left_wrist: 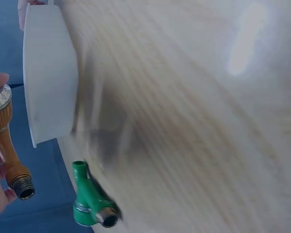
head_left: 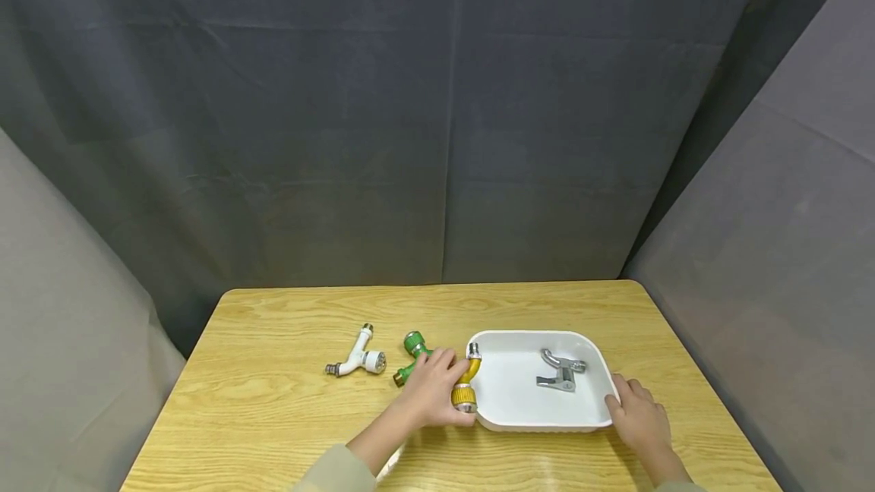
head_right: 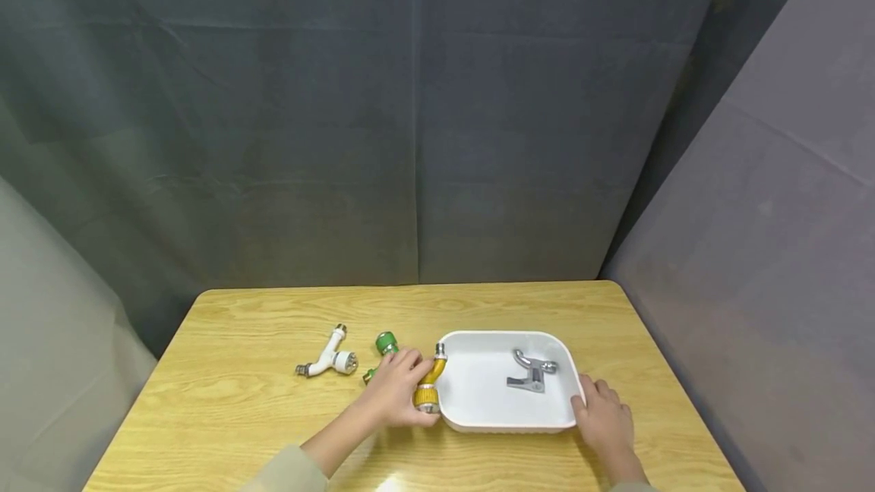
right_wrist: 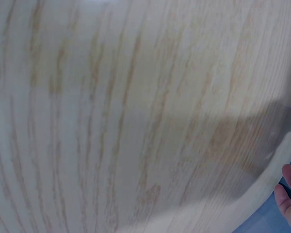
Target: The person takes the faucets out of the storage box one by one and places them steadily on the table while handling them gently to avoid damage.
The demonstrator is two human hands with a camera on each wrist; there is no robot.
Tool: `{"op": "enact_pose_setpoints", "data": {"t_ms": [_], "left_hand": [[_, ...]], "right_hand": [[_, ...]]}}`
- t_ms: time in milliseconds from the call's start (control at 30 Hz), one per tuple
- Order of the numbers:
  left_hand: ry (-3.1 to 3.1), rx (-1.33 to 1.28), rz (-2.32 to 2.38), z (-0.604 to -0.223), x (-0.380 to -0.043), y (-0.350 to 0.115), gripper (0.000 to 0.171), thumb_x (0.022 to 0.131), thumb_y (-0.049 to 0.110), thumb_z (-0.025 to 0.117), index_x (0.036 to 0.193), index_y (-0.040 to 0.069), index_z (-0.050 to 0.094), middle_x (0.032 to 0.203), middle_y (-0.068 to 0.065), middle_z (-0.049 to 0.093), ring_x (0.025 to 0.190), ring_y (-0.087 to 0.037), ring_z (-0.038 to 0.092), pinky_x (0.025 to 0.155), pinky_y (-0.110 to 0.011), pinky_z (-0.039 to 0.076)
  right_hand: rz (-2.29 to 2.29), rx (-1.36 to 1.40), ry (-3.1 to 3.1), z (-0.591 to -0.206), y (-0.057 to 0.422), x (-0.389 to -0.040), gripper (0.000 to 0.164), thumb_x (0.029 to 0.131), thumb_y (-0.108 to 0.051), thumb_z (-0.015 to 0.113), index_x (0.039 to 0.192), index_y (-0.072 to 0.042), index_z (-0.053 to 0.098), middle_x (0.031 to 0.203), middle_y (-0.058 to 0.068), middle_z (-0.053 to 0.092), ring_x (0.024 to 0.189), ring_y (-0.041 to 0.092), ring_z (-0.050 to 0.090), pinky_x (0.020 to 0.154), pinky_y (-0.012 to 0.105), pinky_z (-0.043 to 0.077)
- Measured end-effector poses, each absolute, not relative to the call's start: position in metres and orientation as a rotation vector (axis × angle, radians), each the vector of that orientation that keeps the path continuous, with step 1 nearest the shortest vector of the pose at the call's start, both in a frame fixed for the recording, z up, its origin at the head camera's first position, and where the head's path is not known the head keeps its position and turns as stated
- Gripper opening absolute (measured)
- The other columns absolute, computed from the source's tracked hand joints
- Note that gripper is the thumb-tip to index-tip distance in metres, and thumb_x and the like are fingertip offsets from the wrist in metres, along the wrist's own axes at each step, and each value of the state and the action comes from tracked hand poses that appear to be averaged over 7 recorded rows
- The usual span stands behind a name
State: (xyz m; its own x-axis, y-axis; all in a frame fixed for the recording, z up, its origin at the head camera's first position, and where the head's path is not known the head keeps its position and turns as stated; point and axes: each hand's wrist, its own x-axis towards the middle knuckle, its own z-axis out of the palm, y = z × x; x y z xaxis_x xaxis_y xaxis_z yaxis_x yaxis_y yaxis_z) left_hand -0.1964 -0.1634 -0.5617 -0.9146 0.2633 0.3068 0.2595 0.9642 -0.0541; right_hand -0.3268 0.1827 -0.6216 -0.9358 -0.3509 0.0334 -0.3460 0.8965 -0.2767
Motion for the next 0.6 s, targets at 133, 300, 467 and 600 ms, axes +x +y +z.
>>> {"op": "enact_pose_setpoints", "data": {"t_ms": [133, 300, 467, 600], "left_hand": [[-2.829, -0.319, -0.024, -0.569, -0.19, -0.168, 0.068, 0.058, 0.066, 0.059, 0.113, 0.027, 0.049, 0.098, 0.004, 0.044, 0.089, -0.013, 0.041, 0.071, -0.028, 0.034], [-2.858, -0.251, -0.058, -0.581, -0.184, -0.172, 0.066, 0.057, 0.064, 0.06, 0.109, 0.025, 0.049, 0.1, 0.003, 0.046, 0.09, -0.014, 0.042, 0.077, -0.034, 0.038], [-2.898, -0.212, -0.068, -0.593, -0.178, -0.174, 0.063, 0.057, 0.063, 0.06, 0.106, 0.026, 0.05, 0.098, 0.003, 0.044, 0.087, -0.013, 0.04, 0.076, -0.033, 0.037], [-2.928, -0.194, -0.093, -0.6, -0.175, -0.176, 0.06, 0.057, 0.06, 0.061, 0.105, 0.026, 0.05, 0.095, 0.004, 0.043, 0.085, -0.013, 0.039, 0.07, -0.03, 0.034]], "right_hand": [[-0.449, -0.555, 3.044, -0.622, 0.183, -0.326, 0.043, 0.093, -0.028, 0.037, 0.128, -0.002, 0.039, 0.111, 0.025, 0.048, 0.101, 0.043, 0.047, 0.073, 0.059, 0.041], [-0.48, -0.568, 3.075, -0.625, 0.183, -0.325, 0.04, 0.093, -0.026, 0.037, 0.127, -0.004, 0.041, 0.11, 0.023, 0.049, 0.1, 0.042, 0.048, 0.071, 0.058, 0.041], [-0.493, -0.586, 3.088, -0.627, 0.184, -0.326, 0.039, 0.093, -0.026, 0.037, 0.126, -0.004, 0.041, 0.108, 0.023, 0.05, 0.098, 0.042, 0.048, 0.069, 0.058, 0.041], [-0.493, -0.585, 3.092, -0.626, 0.183, -0.326, 0.039, 0.093, -0.026, 0.037, 0.125, -0.004, 0.042, 0.108, 0.023, 0.05, 0.098, 0.042, 0.048, 0.07, 0.058, 0.041]]}}
